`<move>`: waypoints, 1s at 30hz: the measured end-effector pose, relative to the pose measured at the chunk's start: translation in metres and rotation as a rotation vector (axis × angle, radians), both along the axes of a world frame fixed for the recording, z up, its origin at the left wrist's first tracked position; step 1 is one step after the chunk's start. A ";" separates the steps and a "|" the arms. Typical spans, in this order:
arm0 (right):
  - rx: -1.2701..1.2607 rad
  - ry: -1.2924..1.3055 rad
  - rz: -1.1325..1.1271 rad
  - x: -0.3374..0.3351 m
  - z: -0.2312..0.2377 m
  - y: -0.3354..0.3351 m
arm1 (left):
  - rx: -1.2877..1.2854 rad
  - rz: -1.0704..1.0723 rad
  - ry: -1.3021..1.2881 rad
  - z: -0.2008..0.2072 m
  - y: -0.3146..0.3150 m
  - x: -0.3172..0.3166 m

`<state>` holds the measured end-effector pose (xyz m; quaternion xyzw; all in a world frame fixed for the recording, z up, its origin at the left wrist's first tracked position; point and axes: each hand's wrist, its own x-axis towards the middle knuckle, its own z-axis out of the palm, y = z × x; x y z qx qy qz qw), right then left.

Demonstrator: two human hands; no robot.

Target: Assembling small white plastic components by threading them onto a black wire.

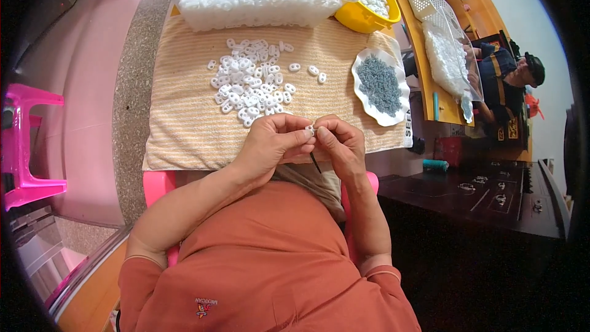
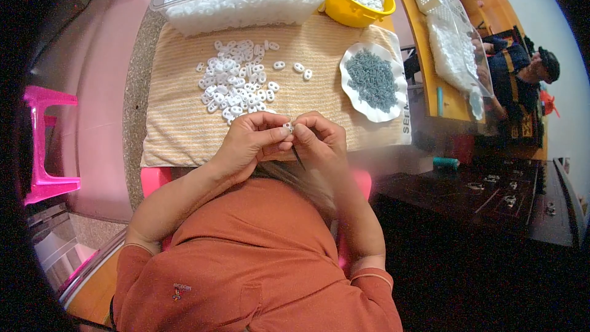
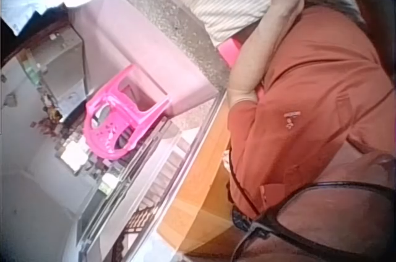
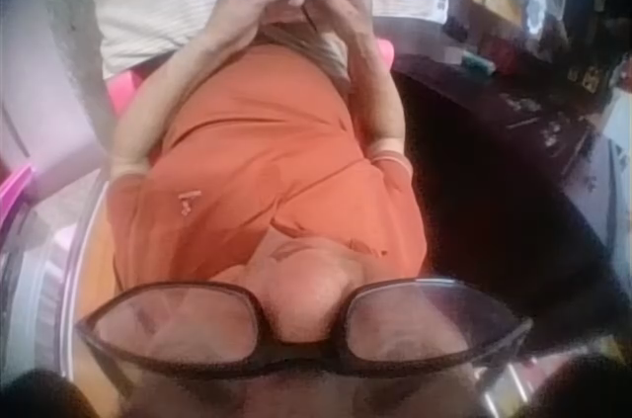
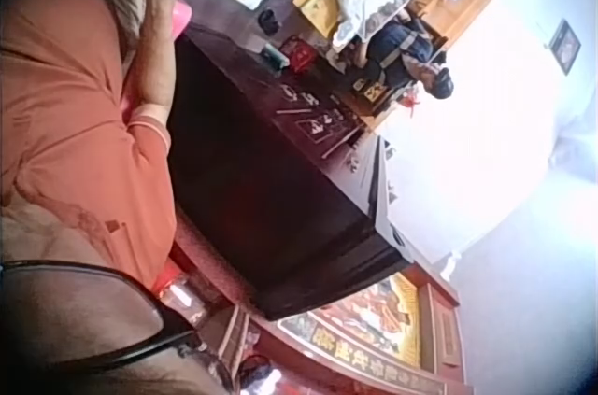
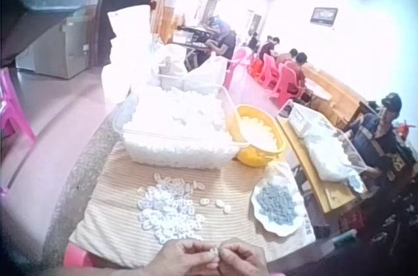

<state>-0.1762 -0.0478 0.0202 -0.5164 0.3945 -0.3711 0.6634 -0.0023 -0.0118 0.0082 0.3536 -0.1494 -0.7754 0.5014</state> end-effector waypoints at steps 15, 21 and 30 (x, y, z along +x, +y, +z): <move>0.015 0.048 -0.099 -0.004 0.011 -0.015 | 0.013 0.015 -0.002 0.002 0.000 0.001; -0.392 0.583 -0.117 -0.004 -0.001 -0.051 | 0.016 0.027 0.004 -0.001 -0.001 0.000; -0.864 1.055 -0.126 0.019 -0.009 -0.081 | 0.014 0.033 0.037 0.000 0.000 0.001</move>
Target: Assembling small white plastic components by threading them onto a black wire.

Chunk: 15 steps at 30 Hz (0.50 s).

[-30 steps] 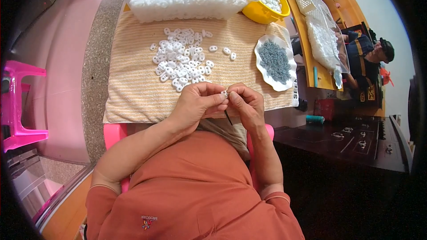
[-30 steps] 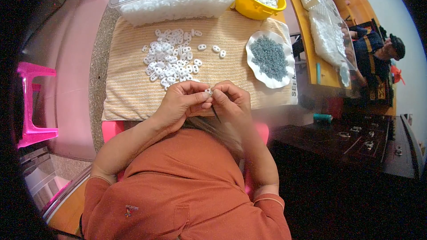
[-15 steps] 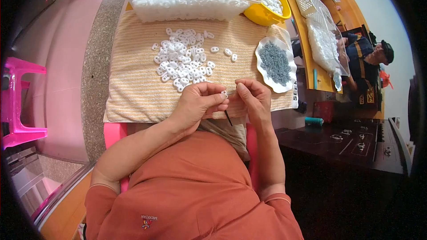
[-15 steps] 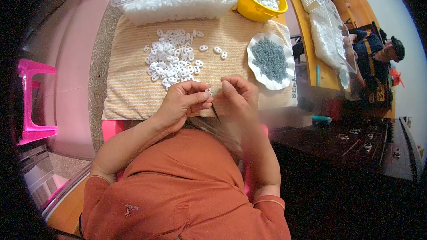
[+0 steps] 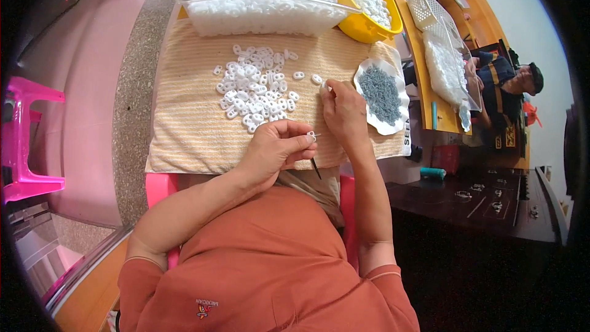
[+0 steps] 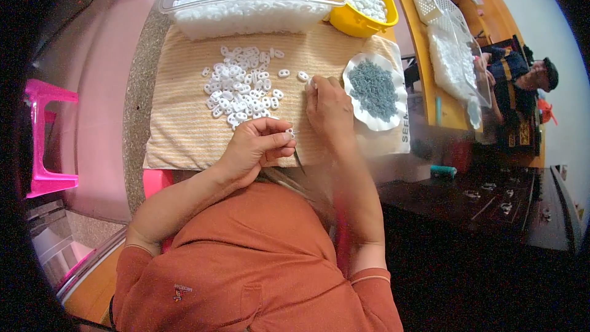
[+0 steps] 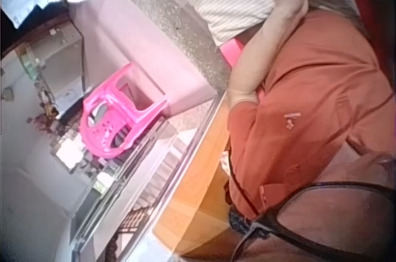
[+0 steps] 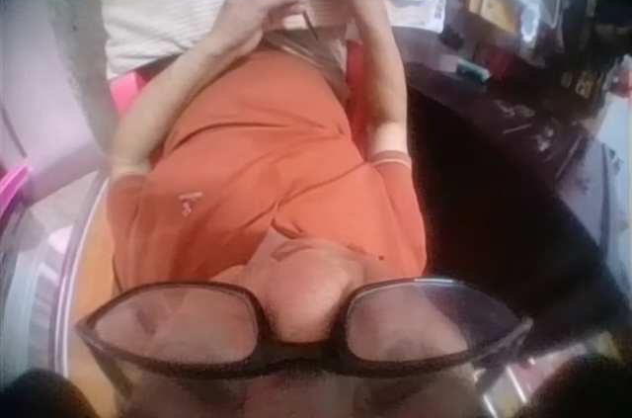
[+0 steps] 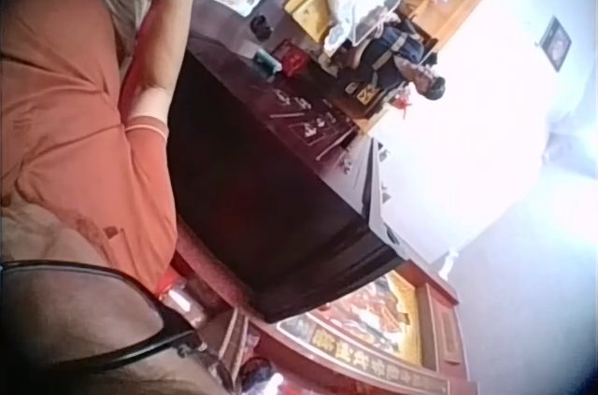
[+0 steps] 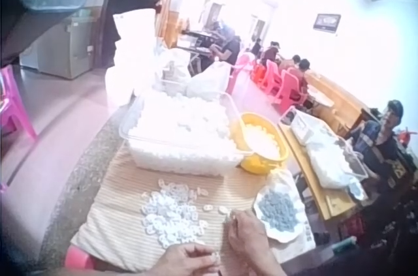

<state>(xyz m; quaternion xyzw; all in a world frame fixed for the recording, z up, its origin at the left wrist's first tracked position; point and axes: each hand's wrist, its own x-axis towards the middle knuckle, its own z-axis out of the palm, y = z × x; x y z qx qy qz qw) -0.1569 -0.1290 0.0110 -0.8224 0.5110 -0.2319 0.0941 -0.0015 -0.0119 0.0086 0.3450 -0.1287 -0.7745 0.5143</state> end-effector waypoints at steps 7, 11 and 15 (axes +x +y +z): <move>0.054 -0.005 -0.027 -0.001 0.003 -0.001 | -0.005 0.009 -0.001 0.000 0.000 0.000; 0.080 -0.030 -0.003 -0.003 0.004 0.000 | 0.004 0.003 -0.007 0.000 0.000 0.000; 0.116 -0.039 0.024 -0.005 0.006 0.003 | 0.009 0.001 -0.007 0.000 0.000 -0.001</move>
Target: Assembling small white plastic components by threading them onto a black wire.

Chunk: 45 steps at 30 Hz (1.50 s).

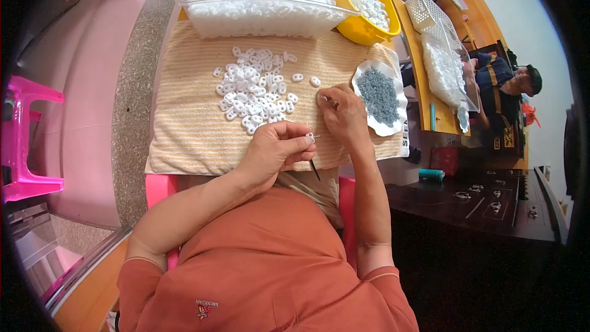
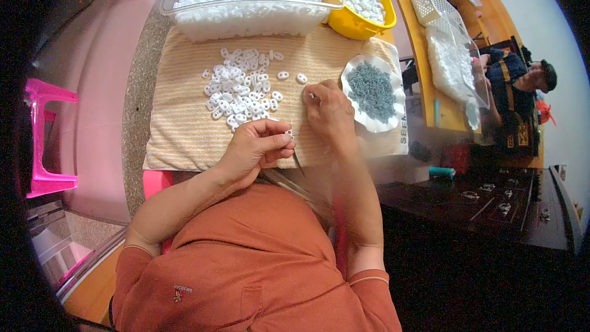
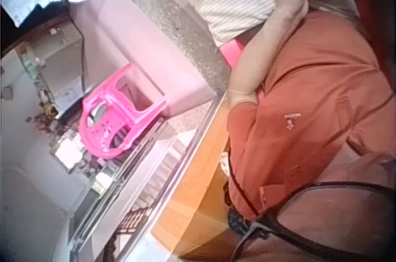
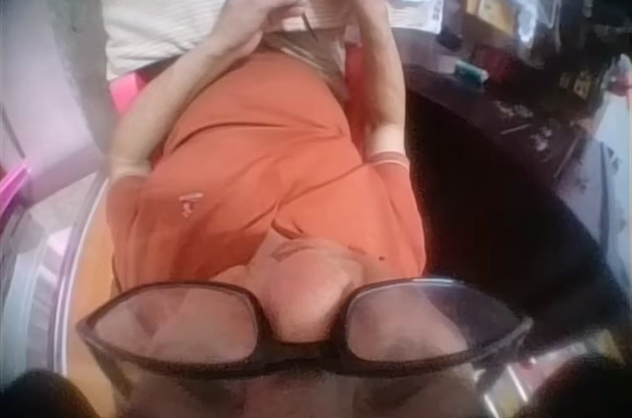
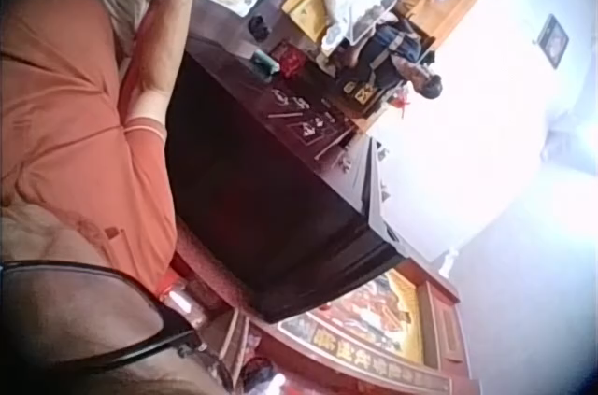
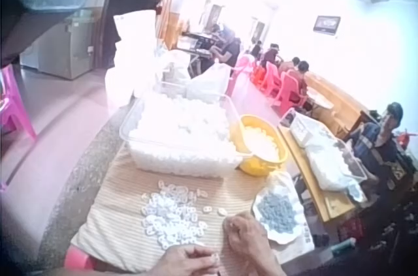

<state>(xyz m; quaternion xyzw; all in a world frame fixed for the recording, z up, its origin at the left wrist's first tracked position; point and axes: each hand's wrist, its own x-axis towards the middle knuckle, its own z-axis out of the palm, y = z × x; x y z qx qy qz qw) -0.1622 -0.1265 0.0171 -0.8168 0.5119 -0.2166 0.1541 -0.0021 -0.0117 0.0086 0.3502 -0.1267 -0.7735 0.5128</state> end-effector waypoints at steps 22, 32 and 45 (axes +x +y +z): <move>-0.221 0.096 0.141 -0.004 0.002 0.011 | -0.001 -0.013 -0.022 0.004 0.000 0.002; -0.166 -0.286 0.199 -0.020 -0.001 0.023 | -0.006 0.000 0.010 0.001 0.000 0.001; -0.053 -0.082 0.057 -0.014 -0.003 0.020 | 0.007 0.006 -0.001 -0.001 0.000 0.000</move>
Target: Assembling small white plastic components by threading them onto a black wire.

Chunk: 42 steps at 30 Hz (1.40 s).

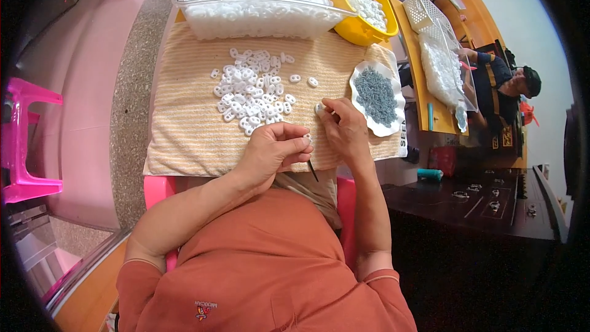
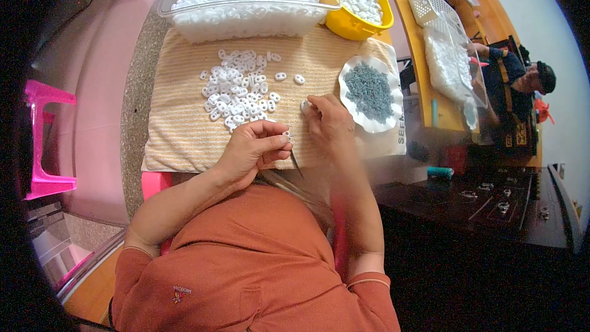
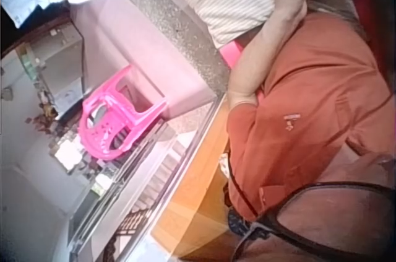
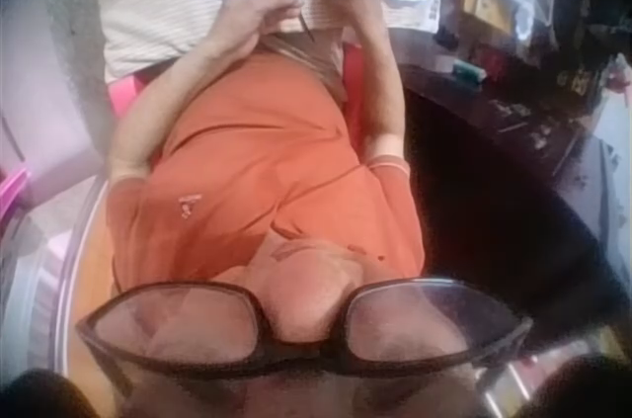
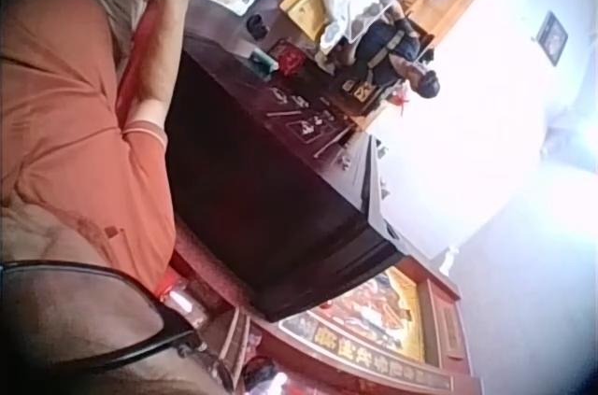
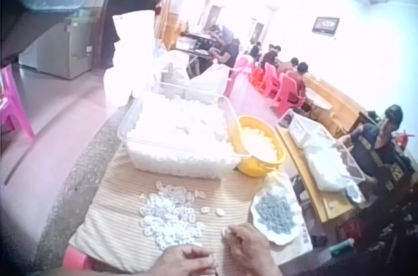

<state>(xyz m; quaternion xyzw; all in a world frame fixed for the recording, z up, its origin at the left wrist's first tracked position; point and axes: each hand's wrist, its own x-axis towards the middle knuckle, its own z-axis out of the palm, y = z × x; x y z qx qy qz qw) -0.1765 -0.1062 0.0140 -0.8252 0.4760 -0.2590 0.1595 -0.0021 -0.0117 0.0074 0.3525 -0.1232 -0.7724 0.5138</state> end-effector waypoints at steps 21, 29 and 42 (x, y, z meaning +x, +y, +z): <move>-0.046 0.295 0.236 0.009 0.022 0.005 | -0.009 0.000 -0.004 0.003 0.000 0.001; -0.023 0.390 0.261 0.010 0.026 0.004 | -0.012 0.008 -0.011 0.004 0.001 0.000; 0.340 -0.156 0.309 -0.008 0.018 0.008 | 0.011 0.005 0.015 0.000 0.000 0.001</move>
